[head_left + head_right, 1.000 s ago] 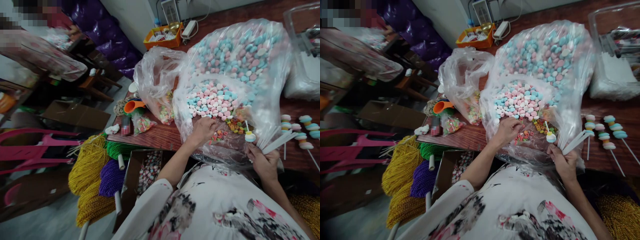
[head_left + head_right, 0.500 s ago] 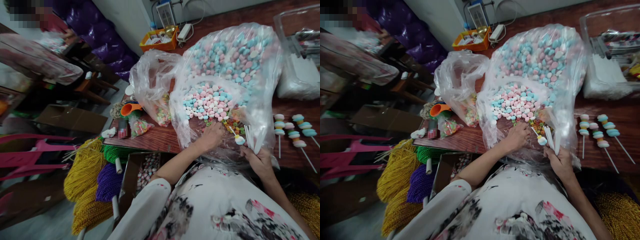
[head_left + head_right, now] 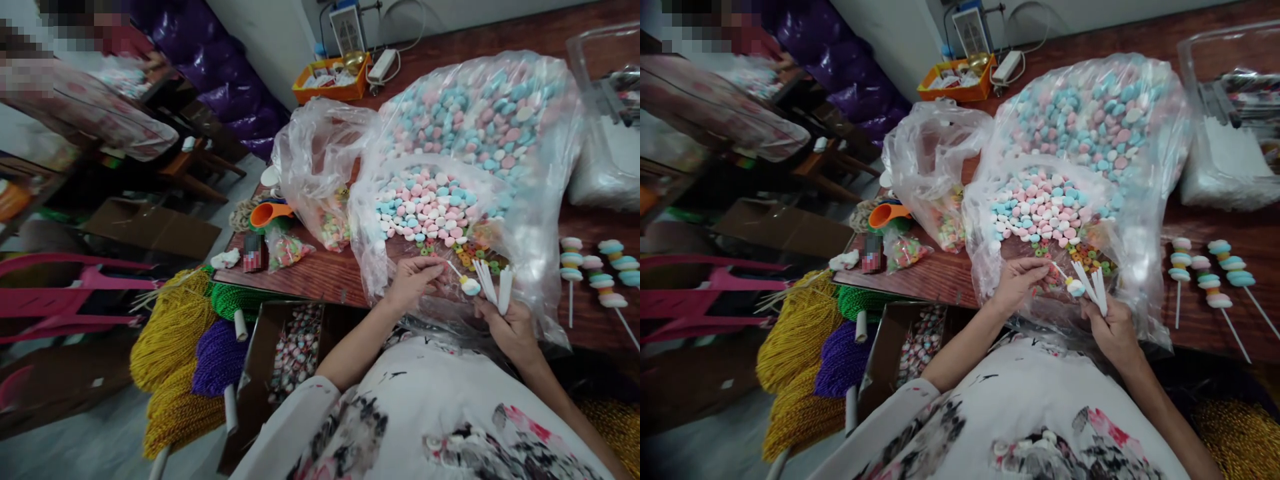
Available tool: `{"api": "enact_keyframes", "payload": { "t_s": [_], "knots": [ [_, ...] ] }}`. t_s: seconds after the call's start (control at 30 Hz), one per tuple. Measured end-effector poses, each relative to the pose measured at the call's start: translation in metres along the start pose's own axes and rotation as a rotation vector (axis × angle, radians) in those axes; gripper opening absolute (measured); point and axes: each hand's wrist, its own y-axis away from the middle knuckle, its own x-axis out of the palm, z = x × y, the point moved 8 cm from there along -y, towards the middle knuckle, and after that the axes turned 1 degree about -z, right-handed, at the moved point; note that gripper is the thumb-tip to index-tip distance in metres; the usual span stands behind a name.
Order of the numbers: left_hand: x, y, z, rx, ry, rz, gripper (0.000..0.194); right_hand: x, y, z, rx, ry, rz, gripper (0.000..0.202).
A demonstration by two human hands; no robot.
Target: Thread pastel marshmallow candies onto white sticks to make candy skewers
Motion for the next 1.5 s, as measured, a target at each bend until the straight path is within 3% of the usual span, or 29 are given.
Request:
{"api": "enact_keyframes", "payload": {
  "t_s": [0.23, 0.3, 0.47, 0.53, 0.63, 0.7, 0.8, 0.93, 1.1, 1.17, 1.23, 1.3, 1.37, 1.43, 1.5],
  "knots": [
    [-0.003, 0.002, -0.001, -0.034, 0.101, -0.007, 0.042, -0.001, 0.000, 0.018, -0.027, 0.084, -0.004, 0.031],
    [-0.004, 0.003, -0.003, 0.054, 0.030, -0.022, 0.040, -0.001, -0.002, 0.022, -0.042, 0.142, 0.006, 0.029],
    [0.002, 0.013, -0.024, 0.456, -0.345, -0.012, 0.034, -0.001, 0.002, 0.018, -0.083, 0.223, 0.015, 0.023],
    [0.003, 0.010, -0.022, 0.405, -0.281, 0.006, 0.040, -0.001, 0.005, 0.015, -0.111, 0.207, -0.006, 0.023],
    [0.006, 0.003, -0.010, 0.147, -0.059, 0.053, 0.054, 0.000, 0.009, 0.015, -0.160, 0.176, -0.052, 0.020],
    [0.013, 0.002, -0.008, 0.081, -0.040, 0.096, 0.054, -0.003, 0.010, 0.017, -0.178, 0.162, -0.110, 0.019],
    [0.025, 0.006, -0.013, 0.196, -0.121, 0.154, 0.046, -0.008, 0.010, 0.023, -0.187, 0.137, -0.173, 0.021],
    [0.040, 0.020, -0.010, 0.408, -0.312, 0.226, 0.040, -0.008, 0.011, 0.026, -0.204, 0.131, -0.147, 0.023],
    [0.043, 0.022, -0.007, 0.446, -0.509, 0.304, 0.030, 0.001, 0.009, 0.014, -0.130, 0.053, -0.107, 0.029],
    [0.038, 0.014, -0.017, 0.451, -0.580, 0.355, 0.027, 0.003, 0.005, 0.008, -0.066, 0.019, -0.098, 0.031],
    [0.022, -0.002, -0.037, 0.492, -0.708, 0.311, 0.023, -0.001, -0.001, 0.003, 0.005, -0.016, -0.113, 0.033],
    [-0.010, -0.023, -0.066, 0.575, -0.911, 0.037, 0.018, -0.007, -0.004, -0.003, 0.069, -0.063, -0.136, 0.035],
    [-0.030, -0.042, -0.081, 0.625, -1.193, -0.092, 0.013, -0.010, -0.005, -0.011, 0.129, -0.116, -0.139, 0.036],
    [-0.039, -0.059, -0.079, 0.635, -1.381, -0.039, 0.018, -0.008, -0.003, -0.019, 0.169, -0.155, -0.128, 0.036],
    [-0.044, -0.068, -0.073, 0.659, -1.419, -0.011, 0.021, -0.004, 0.000, -0.023, 0.167, -0.164, -0.114, 0.036]
  ]
}}
